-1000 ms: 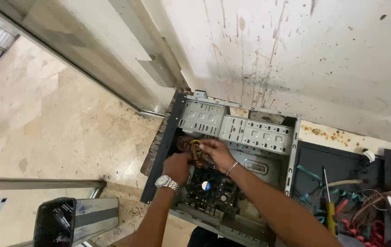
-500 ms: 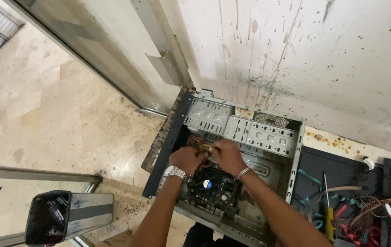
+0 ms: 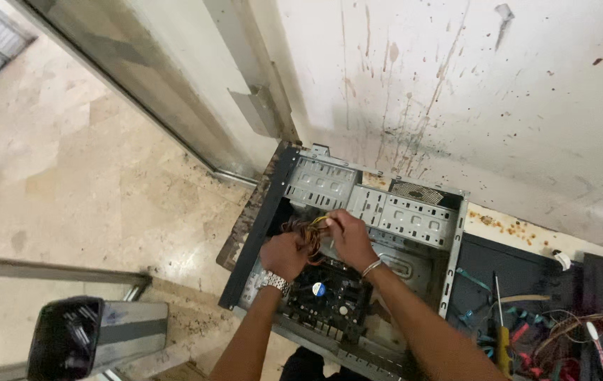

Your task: The person works on an open desktop computer case, handling internal components and wires. They use a screwdriver to manipulate a hard drive and other parts within the chassis.

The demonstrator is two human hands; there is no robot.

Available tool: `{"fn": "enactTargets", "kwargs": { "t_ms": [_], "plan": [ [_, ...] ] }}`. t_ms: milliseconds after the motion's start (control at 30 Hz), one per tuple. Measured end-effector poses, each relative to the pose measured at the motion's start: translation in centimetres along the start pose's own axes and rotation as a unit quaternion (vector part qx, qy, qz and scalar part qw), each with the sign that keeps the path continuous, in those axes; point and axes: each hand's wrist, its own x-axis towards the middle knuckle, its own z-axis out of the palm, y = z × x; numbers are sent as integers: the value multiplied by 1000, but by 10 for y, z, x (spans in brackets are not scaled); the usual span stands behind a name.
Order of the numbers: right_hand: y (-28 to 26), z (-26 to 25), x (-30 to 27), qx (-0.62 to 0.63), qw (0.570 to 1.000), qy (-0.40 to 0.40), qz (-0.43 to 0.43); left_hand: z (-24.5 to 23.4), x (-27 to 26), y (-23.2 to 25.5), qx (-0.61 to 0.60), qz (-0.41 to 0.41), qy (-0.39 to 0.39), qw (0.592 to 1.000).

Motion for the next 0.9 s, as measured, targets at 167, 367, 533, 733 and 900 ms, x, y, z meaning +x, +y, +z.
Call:
{"fn": "enactTargets", "kwargs": {
  "t_ms": [167,367,533,733,900],
  "plan": [
    [15,1,-1,51,998,-10,27,-22,-14,11,0,3,20,1000],
    [14,-7,-2,73,997,-12,21,39,3,-5,109,-78,266,954],
    [-1,-22,-3,-51,993,-107,-29,53,14,-34,-5,68,258,964],
    [10,-4,-9,-1,997,-81,1,18,7,-22,14,-4,-7,1000],
    [8,3,-5,44,997,-25,52,19,0,-18,15,-24,18,999]
  ]
}}
